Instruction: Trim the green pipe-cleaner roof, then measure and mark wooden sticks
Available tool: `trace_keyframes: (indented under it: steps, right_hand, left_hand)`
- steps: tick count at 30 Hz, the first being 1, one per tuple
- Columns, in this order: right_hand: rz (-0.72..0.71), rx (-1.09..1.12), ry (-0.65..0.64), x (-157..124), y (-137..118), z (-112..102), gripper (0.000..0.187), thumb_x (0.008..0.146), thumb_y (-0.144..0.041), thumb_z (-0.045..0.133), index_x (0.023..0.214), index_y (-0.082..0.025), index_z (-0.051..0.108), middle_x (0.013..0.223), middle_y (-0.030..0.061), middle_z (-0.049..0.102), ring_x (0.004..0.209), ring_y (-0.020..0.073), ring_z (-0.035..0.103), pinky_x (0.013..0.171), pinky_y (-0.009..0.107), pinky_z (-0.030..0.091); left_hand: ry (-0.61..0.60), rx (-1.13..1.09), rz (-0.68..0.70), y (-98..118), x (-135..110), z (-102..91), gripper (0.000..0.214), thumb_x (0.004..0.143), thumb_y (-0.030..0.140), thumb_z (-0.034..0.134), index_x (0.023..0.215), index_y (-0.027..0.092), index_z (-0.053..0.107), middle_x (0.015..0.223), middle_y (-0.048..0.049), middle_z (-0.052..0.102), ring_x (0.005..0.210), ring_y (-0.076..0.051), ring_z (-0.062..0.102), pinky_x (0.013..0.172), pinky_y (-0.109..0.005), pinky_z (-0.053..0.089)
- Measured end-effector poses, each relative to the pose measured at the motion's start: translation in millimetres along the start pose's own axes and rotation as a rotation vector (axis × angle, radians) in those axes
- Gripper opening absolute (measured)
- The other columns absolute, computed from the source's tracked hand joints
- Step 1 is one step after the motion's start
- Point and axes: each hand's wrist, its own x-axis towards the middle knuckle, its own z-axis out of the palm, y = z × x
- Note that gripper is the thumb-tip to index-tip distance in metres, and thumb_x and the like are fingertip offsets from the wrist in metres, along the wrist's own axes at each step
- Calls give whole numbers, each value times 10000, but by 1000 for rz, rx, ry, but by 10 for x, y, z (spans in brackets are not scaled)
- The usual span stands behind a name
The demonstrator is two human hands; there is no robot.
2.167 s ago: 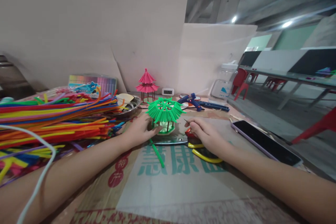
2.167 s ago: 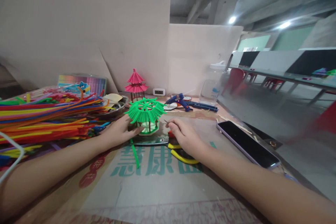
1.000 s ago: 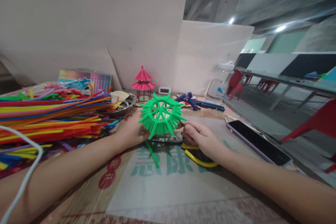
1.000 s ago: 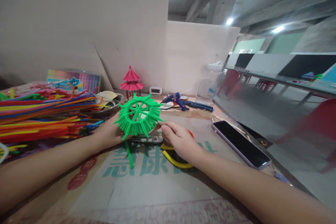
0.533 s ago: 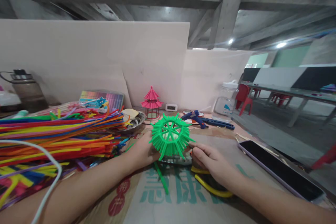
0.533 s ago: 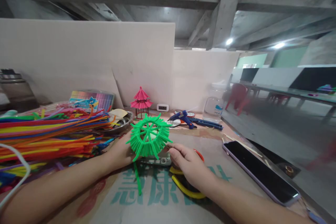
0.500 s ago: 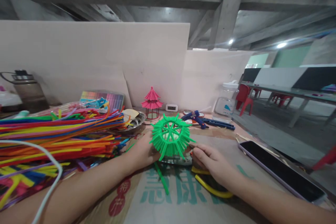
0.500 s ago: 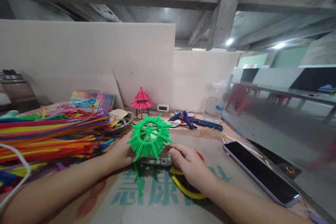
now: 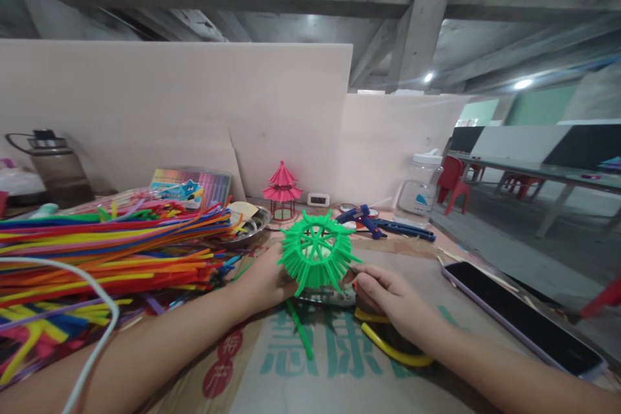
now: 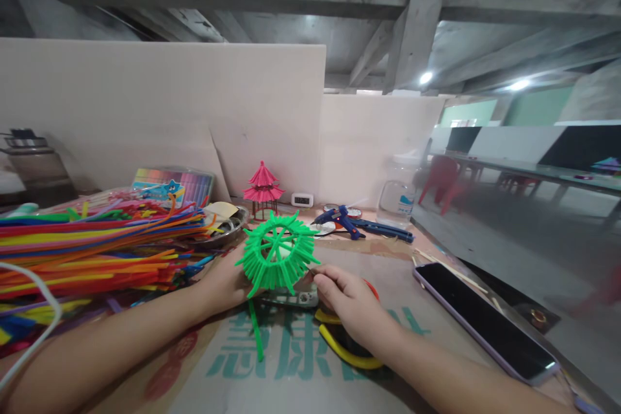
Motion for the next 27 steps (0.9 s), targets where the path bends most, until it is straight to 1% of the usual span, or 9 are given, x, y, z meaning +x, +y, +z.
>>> trace_keyframes:
  steps: [4, 7, 12, 14, 18, 23, 27]
  right_hand:
    - [-15, 39, -6, -2, 1, -3, 484, 921, -645, 540, 974, -169, 611, 589, -82, 312, 517, 91, 227, 487, 260, 168]
    - [-18, 32, 7, -2, 16, -10, 511, 906, -661, 554, 1008, -163, 610, 598, -79, 324, 526, 91, 242, 490, 262, 173]
    - [-13, 45, 12, 2, 50, -27, 534, 904, -657, 558, 1095, -161, 613, 598, -78, 316, 530, 99, 249, 492, 266, 177]
    - [-13, 44, 14, 3, 59, -33, 524, 916, -638, 553, 1134, -165, 613, 599, -77, 311, 532, 101, 247, 492, 267, 176]
    - [-23, 31, 26, 1, 39, -31, 512, 916, -623, 557, 1133, -165, 630, 603, -72, 312, 538, 103, 263, 494, 265, 183]
    - [-15, -14, 30, -2, 2, -28, 532, 915, -618, 549, 1153, -153, 646, 599, -71, 314, 530, 100, 263, 492, 261, 194]
    - [-19, -37, 29, 5, 9, -39, 509, 927, -604, 538, 1142, -157, 655, 600, -69, 316, 530, 100, 272, 491, 259, 199]
  left_hand:
    - [26, -18, 12, -1, 13, 10, 403, 868, 240, 612, 1271, 249, 621, 1383, -76, 611, 1312, -297, 539, 1139, -436, 433]
    - [30, -29, 31, 18, 39, -3, 453, 871, 255, 609, 1324, 243, 592, 1404, -89, 592, 1326, -308, 525, 1156, -452, 410]
    - [11, -21, -13, 57, 59, -40, 379, 900, 261, 564, 1269, 217, 639, 1370, -98, 616, 1306, -300, 542, 1160, -439, 400]
    - [-5, -1, -21, 64, 61, -51, 396, 901, 288, 573, 1286, 215, 634, 1382, -102, 608, 1304, -307, 542, 1163, -451, 394]
    - [7, 16, -14, 66, 73, -60, 392, 901, 316, 572, 1270, 204, 644, 1398, -108, 597, 1308, -315, 534, 1162, -464, 390]
    - [9, 12, -3, 60, 71, -49, 349, 897, 303, 576, 1219, 201, 664, 1340, -97, 639, 1264, -306, 568, 1129, -443, 427]
    - [22, 15, -5, 41, 58, -31, 359, 890, 308, 589, 1222, 192, 660, 1349, -104, 632, 1266, -307, 566, 1118, -427, 438]
